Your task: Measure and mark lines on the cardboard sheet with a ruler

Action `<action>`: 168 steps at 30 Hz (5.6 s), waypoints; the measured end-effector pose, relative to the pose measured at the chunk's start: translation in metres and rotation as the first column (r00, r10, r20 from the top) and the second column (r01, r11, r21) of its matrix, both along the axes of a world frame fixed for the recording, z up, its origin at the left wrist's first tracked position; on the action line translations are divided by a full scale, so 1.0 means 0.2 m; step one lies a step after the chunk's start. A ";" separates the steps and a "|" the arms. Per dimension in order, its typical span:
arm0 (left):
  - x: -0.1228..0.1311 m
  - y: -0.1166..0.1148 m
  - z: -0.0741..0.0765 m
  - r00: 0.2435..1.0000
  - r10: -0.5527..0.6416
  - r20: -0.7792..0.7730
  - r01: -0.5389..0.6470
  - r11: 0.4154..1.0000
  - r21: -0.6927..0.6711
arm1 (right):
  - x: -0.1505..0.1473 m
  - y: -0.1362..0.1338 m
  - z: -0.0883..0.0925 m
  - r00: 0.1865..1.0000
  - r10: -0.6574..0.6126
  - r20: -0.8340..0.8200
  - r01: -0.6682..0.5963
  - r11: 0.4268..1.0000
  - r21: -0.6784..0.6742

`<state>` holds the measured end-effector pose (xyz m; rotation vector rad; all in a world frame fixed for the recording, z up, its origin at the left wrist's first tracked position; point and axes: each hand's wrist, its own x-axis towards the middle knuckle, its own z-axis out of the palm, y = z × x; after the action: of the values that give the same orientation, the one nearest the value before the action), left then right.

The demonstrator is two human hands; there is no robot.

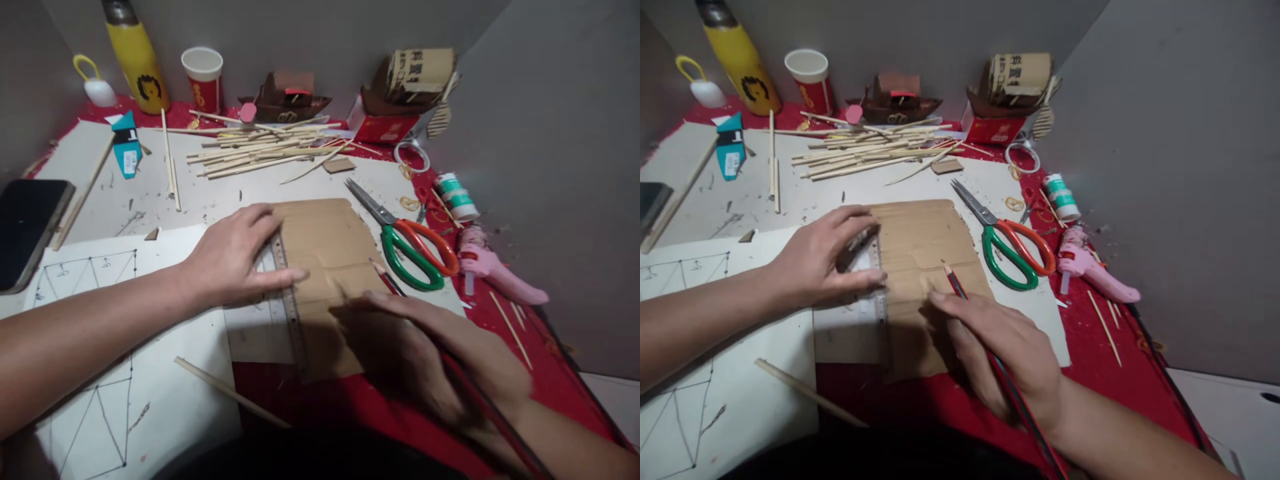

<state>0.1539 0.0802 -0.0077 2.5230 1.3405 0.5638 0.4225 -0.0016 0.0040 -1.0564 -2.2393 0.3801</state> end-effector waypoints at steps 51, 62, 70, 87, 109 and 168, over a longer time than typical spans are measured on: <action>-0.20 0.23 0.17 0.744 0.597 0.299 -0.586 0.799 -0.135 | -0.07 0.13 -0.20 0.984 -0.018 0.180 0.000 0.995 0.102; 0.07 0.23 0.12 0.744 0.517 0.424 -0.085 0.703 -0.707 | -0.08 0.14 -0.21 0.991 -0.021 0.130 0.004 0.992 0.124; 0.02 0.19 0.25 0.544 0.448 0.710 0.030 0.835 -0.550 | 0.00 0.22 -0.08 0.851 -0.296 -0.434 0.309 0.950 -0.043; 0.06 -0.06 0.53 0.401 0.316 0.860 0.228 0.875 -0.427 | -0.01 0.29 0.03 0.408 -0.316 -0.856 -0.344 0.816 -0.465; 0.10 -0.61 0.28 0.435 0.504 0.746 -0.134 0.855 -0.500 | -0.08 0.22 0.07 0.260 -0.234 -0.937 -0.495 0.801 -0.338; -0.02 -0.29 0.13 0.570 0.635 0.521 -0.077 0.673 -0.736 | -0.02 0.34 -0.12 0.683 -0.390 -0.617 0.024 0.857 -0.515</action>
<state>0.1497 0.0221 0.0174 1.1609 1.3830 0.9029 0.4176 0.0656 -0.0190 -1.1371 -1.3209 1.0727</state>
